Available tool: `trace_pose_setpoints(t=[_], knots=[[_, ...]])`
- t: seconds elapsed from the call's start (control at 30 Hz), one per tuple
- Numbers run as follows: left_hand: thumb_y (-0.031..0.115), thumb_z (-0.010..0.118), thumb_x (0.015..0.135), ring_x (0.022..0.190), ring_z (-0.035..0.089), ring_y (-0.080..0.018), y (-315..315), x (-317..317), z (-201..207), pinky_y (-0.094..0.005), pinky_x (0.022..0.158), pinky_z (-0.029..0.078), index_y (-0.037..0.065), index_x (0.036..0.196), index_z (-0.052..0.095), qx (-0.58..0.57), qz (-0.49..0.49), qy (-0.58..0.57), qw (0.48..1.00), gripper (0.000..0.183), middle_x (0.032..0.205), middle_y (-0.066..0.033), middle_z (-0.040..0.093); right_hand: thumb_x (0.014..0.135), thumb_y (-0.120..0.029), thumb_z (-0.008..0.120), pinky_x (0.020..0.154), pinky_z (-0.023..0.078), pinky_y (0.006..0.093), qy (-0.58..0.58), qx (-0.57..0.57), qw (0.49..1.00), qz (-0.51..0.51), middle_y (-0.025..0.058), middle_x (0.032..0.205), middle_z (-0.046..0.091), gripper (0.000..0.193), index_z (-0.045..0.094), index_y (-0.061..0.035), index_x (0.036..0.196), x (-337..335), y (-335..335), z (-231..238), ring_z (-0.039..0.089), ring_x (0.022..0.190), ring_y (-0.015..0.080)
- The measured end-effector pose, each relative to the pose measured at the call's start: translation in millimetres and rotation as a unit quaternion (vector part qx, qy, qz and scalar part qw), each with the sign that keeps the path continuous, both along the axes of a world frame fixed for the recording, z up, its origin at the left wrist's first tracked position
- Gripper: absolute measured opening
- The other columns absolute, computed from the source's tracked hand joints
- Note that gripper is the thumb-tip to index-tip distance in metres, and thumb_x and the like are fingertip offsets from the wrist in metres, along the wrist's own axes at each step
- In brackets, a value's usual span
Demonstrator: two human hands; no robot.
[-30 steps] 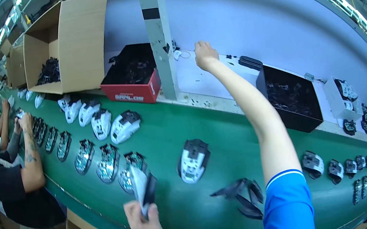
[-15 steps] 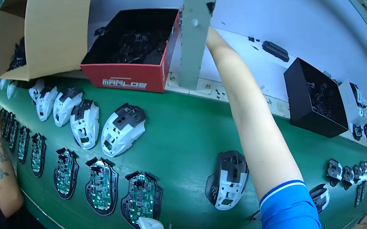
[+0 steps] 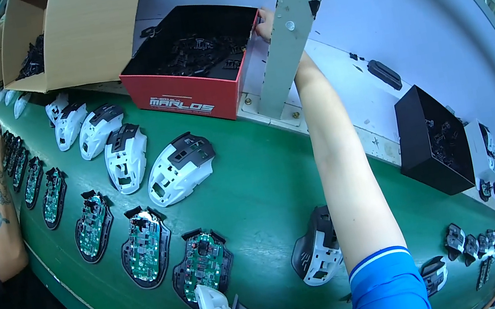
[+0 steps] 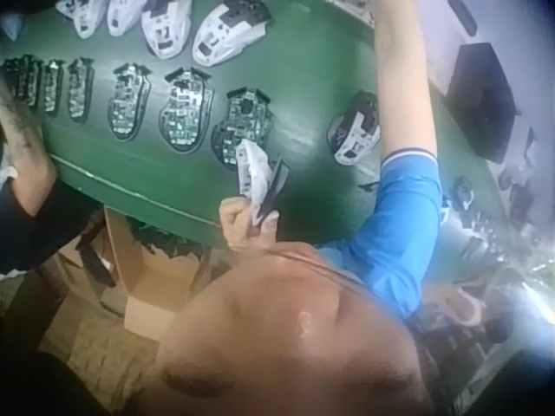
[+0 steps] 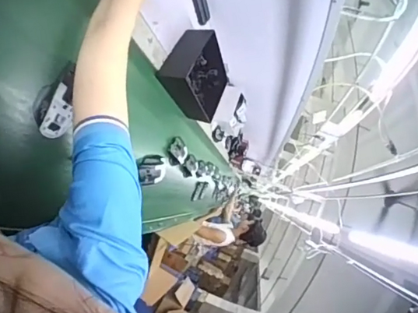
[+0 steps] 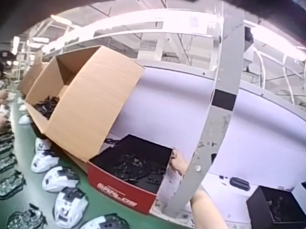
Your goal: The person assembles computer mouse shells by taking small components from a box, fitting them into mouse top casings by hand, and placing the assembled casings on the conveyor table.
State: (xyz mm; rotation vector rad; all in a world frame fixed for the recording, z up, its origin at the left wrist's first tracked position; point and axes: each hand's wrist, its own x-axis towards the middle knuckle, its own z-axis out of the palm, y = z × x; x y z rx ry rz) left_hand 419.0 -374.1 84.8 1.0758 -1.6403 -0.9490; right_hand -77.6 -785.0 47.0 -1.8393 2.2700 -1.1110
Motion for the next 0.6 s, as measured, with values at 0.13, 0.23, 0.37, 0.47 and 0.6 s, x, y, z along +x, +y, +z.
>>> trace_pose_setpoints(t=[0.13, 0.23, 0.37, 0.47, 0.6], knots=[[0.008, 0.075, 0.071, 0.077, 0.049, -0.0262, -2.2, 0.3, 1.1, -0.0354, 0.067, 0.041, 0.004, 0.098, 0.059, 0.010, 0.015, -0.004, 1.000, 0.032, 0.088, -0.0110, 0.049, 0.086, -0.004, 0.050, 0.048, 0.029, 0.0224, -0.201, 0.004, 0.979, 0.043, -0.0018, 0.073, 0.053, 0.034, 0.056, -0.0113, 0.118, 20.5, 5.6, 2.0, 0.043, 0.059, 0.0060], [0.008, 0.076, 0.070, 0.076, 0.049, -0.0257, -4.4, -1.1, 1.5, -0.0345, 0.066, 0.041, 0.003, 0.092, 0.060, 0.013, 0.022, -0.001, 1.000, 0.027, 0.087, -0.0112, 0.049, 0.085, -0.003, 0.048, 0.048, 0.029, 0.0223, -0.187, 0.002, 0.982, 0.028, -0.0015, 0.072, 0.053, 0.029, 0.061, -0.0106, 0.110, 14.8, 4.4, 3.2, 0.042, 0.055, 0.0067], [0.009, 0.076, 0.070, 0.075, 0.048, -0.0247, -5.6, -5.3, -0.7, -0.0331, 0.064, 0.040, 0.001, 0.084, 0.061, -0.004, 0.046, 0.037, 0.998, 0.022, 0.087, -0.0106, 0.049, 0.085, -0.005, 0.049, 0.048, 0.035, 0.0273, -0.129, 0.023, 0.991, -0.010, 0.0005, 0.074, 0.057, 0.024, 0.068, -0.0087, 0.099, 1.1, 11.1, 9.1, 0.045, 0.055, 0.0089], [0.007, 0.076, 0.071, 0.074, 0.048, -0.0241, -5.1, 0.0, 1.9, -0.0328, 0.063, 0.040, 0.000, 0.086, 0.062, -0.008, 0.026, 0.007, 1.000, 0.022, 0.087, -0.0103, 0.049, 0.085, -0.008, 0.051, 0.057, 0.044, 0.0317, 0.008, -0.011, 0.999, -0.046, 0.0037, 0.076, 0.059, 0.019, 0.068, -0.0045, 0.094, -28.3, 53.3, 25.2, 0.051, 0.059, 0.0133], [0.006, 0.074, 0.071, 0.076, 0.049, -0.0248, -2.8, -1.9, 8.5, -0.0329, 0.065, 0.041, -0.001, 0.084, 0.060, 0.005, 0.037, -0.036, 0.999, 0.020, 0.088, -0.0111, 0.049, 0.087, -0.016, 0.054, 0.073, 0.052, 0.0314, -0.018, -0.059, 0.998, 0.006, 0.0105, 0.093, 0.064, 0.028, 0.063, 0.0064, 0.101, -42.0, 166.1, 66.0, 0.061, 0.085, 0.0172]])
